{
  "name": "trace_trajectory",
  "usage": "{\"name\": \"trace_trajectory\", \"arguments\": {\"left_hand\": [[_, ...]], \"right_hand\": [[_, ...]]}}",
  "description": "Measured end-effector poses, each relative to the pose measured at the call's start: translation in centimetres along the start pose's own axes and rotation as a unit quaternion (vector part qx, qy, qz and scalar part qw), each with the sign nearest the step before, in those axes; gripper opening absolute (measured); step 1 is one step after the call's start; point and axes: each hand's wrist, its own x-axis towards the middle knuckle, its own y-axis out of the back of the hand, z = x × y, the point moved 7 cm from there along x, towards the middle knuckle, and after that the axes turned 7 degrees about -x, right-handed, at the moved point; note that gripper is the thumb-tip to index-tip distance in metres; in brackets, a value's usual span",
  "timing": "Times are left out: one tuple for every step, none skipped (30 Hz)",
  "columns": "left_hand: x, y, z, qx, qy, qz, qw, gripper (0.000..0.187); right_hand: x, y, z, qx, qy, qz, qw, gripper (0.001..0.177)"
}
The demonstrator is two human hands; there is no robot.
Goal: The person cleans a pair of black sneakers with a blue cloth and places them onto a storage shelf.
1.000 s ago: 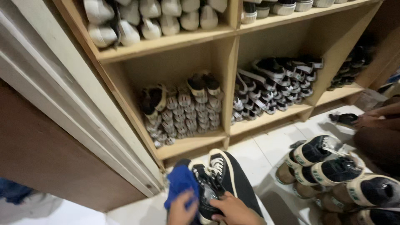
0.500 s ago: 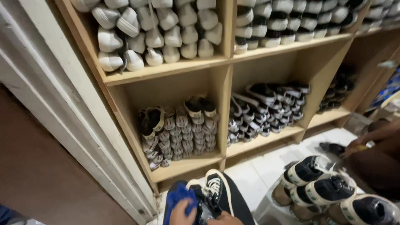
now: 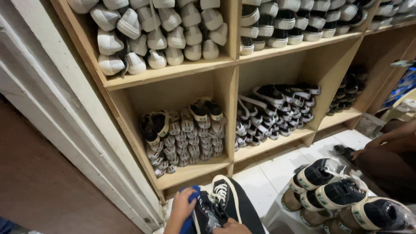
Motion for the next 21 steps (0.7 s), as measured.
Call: {"name": "trace_trajectory", "arguments": {"left_hand": [[1.3,0.2,0.1,0.012,0.009,-0.008,1.0,0.036],[2.5,0.3,0.3,0.023,0.018,-0.015,0.999,0.035],[2.3,0.3,0.3,0.023,0.014,-0.017,0.999,0.035],[2.1,-0.6,0.8,0.02,-0.022,-0.072,0.997,0.034],[1.5,-1.5,1.2,0.017,-0.057,-0.127,0.99,0.033],[1.1,-1.2,1.5,0.017,-0.06,-0.13,0.99,0.033],[0.2,-1.1,1.9,0.01,-0.066,-0.165,0.984,0.038],[-0.8,-1.1,2.2,0.002,-0.072,-0.199,0.977,0.043],[-1.2,0.0,2.4,0.002,-0.071,-0.202,0.977,0.043],[-1.6,0.9,2.1,-0.067,-0.017,-0.221,0.973,0.045],[-2.0,1.7,1.8,-0.138,0.037,-0.235,0.962,0.049],[-1.2,2.6,1.9,-0.139,0.038,-0.234,0.962,0.049],[-0.5,3.8,2.0,-0.165,0.037,-0.187,0.968,0.051],[0.1,5.0,1.9,-0.191,0.037,-0.14,0.971,0.054],[1.3,4.6,2.1,-0.197,0.045,-0.139,0.97,0.054],[2.7,5.1,2.3,-0.192,0.035,-0.068,0.978,0.045],[4.0,5.8,2.4,-0.183,0.026,0.004,0.983,0.039],[4.4,4.7,2.5,-0.187,0.035,0.005,0.982,0.039],[5.1,3.2,2.9,-0.15,0.033,-0.024,0.988,0.043],[5.7,1.6,3.4,-0.113,0.03,-0.053,0.992,0.049],[5.3,0.3,3.3,-0.116,0.035,-0.056,0.991,0.049]], "right_hand": [[-0.1,0.2,0.0,0.019,-0.044,0.001,0.999,0.024],[-0.3,0.4,0.0,0.038,-0.088,0.002,0.995,0.019],[-0.1,0.1,0.6,0.038,-0.09,0.004,0.995,0.019],[0.1,-0.4,1.3,0.069,-0.099,-0.009,0.993,0.023],[0.2,-1.1,1.9,0.101,-0.108,-0.023,0.989,0.031],[0.2,-1.3,2.5,0.102,-0.11,-0.021,0.988,0.031],[0.3,-1.2,1.9,0.071,-0.051,0.009,0.996,0.022],[0.2,-1.2,1.2,0.039,0.008,0.039,0.998,0.013],[0.0,-1.2,1.0,0.042,0.007,0.039,0.998,0.013],[-0.2,-1.0,0.6,0.02,0.022,0.056,0.998,0.013],[-0.4,-0.6,0.4,-0.006,0.038,0.072,0.997,0.014],[-0.2,0.8,-0.2,-0.006,0.039,0.07,0.997,0.014],[-0.4,1.1,-0.4,0.008,0.003,0.005,1.0,0.022],[-0.5,1.3,-0.6,0.021,-0.034,-0.061,0.997,0.029],[-1.0,1.8,-1.0,0.022,-0.032,-0.071,0.997,0.029],[-1.2,3.0,-1.6,0.036,-0.01,-0.027,0.999,0.032],[-1.4,4.3,-2.3,0.05,0.012,0.017,0.999,0.041],[-1.3,4.0,-2.2,0.052,0.014,0.008,0.999,0.041],[-1.2,3.7,-2.2,0.026,0.019,0.008,0.999,0.039],[-1.2,3.6,-2.1,0.0,0.024,0.008,1.0,0.038],[-1.4,3.9,-2.4,0.004,0.023,0.003,1.0,0.038]]}}
